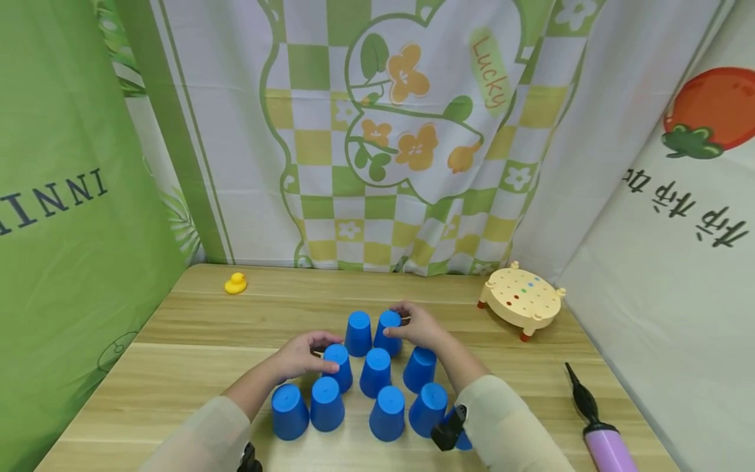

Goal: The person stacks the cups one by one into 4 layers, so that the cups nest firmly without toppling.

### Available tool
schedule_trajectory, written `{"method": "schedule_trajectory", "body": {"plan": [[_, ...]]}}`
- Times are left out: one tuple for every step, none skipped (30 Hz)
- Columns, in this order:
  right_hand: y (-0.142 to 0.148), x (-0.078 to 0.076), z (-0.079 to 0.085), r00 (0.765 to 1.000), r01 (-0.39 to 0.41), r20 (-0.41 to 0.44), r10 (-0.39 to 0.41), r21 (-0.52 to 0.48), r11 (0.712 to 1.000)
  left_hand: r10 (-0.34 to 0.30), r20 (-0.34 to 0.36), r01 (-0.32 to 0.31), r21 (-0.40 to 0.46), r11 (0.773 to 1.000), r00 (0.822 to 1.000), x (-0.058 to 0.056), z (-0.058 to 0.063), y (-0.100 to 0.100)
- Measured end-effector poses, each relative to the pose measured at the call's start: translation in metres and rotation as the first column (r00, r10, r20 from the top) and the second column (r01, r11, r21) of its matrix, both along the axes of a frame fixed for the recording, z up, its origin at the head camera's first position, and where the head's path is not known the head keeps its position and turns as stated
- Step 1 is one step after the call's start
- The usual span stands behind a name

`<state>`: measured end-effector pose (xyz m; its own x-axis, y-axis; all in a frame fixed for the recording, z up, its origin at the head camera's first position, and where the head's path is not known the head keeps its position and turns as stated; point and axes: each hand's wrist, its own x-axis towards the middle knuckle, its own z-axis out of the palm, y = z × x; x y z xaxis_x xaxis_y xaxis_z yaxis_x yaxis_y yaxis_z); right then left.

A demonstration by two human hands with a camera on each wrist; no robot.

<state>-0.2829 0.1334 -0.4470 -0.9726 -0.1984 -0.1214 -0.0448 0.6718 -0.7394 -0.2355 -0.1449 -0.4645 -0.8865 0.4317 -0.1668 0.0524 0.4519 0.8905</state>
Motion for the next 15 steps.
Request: {"method": "schedule_trajectory", "body": {"plan": [[-0.0001, -0.0001, -0.0003, 1.000, -0.003, 0.001, 0.003, 0.003, 1.000, 0.001, 0.000, -0.001, 0.000, 1.000, 1.000, -0.0001, 0.0003, 0.0001], [-0.0002, -0.0002, -0.0003, 1.000, -0.002, 0.005, 0.002, 0.003, 1.000, 0.001, 0.001, -0.001, 0.004, 1.000, 1.000, -0.0002, 0.0003, 0.0001], [-0.0003, -0.0003, -0.0004, 1.000, -0.002, 0.006, 0.002, 0.004, 1.000, 0.001, 0.001, -0.001, 0.007, 1.000, 1.000, -0.0003, 0.0003, 0.0001], [-0.0004, -0.0003, -0.0005, 1.000, -0.003, 0.005, 0.003, 0.007, 1.000, 0.001, 0.000, -0.001, 0.009, 1.000, 1.000, -0.0004, 0.0002, 0.0001], [-0.0006, -0.0005, -0.0005, 1.000, -0.001, 0.007, 0.001, 0.005, 1.000, 0.001, 0.000, -0.001, 0.012, 1.000, 1.000, -0.0004, 0.0000, 0.0000], [-0.0006, -0.0006, -0.0005, 1.000, -0.001, 0.007, 0.001, 0.004, 1.000, 0.000, 0.000, 0.000, 0.016, 1.000, 1.000, -0.0005, -0.0004, -0.0001], [-0.0005, -0.0009, -0.0008, 1.000, -0.002, 0.008, 0.002, 0.005, 1.000, -0.001, 0.000, 0.001, 0.019, 1.000, 1.000, -0.0007, -0.0009, -0.0002], [-0.0004, -0.0012, -0.0011, 1.000, 0.000, 0.011, 0.000, 0.003, 1.000, -0.001, 0.000, 0.001, 0.022, 1.000, 1.000, -0.0008, -0.0013, -0.0003], [-0.0003, -0.0015, -0.0016, 1.000, -0.002, 0.012, 0.002, 0.005, 1.000, -0.002, -0.003, 0.002, 0.022, 1.000, 1.000, -0.0009, -0.0017, -0.0005], [-0.0002, -0.0017, -0.0020, 1.000, -0.004, 0.014, 0.004, 0.006, 1.000, -0.002, -0.004, 0.002, 0.022, 1.000, 1.000, -0.0010, -0.0022, -0.0006], [-0.0002, -0.0018, -0.0023, 1.000, -0.005, 0.018, 0.005, 0.006, 1.000, -0.002, -0.004, 0.002, 0.023, 1.000, 1.000, -0.0011, -0.0026, -0.0008], [-0.0002, -0.0018, -0.0025, 1.000, -0.006, 0.022, 0.006, 0.006, 1.000, -0.002, -0.005, 0.002, 0.024, 1.000, 1.000, -0.0012, -0.0029, -0.0009], [-0.0002, -0.0017, -0.0027, 1.000, -0.007, 0.025, 0.007, 0.008, 1.000, -0.002, -0.005, 0.002, 0.025, 1.000, 1.000, -0.0013, -0.0031, -0.0010], [-0.0002, -0.0016, -0.0027, 1.000, -0.006, 0.029, 0.006, 0.007, 1.000, -0.003, -0.006, 0.003, 0.025, 1.000, 1.000, -0.0013, -0.0032, -0.0011], [-0.0004, -0.0013, -0.0024, 1.000, -0.006, 0.031, 0.006, 0.007, 1.000, -0.004, -0.007, 0.004, 0.025, 1.000, 1.000, -0.0014, -0.0033, -0.0011]]}}
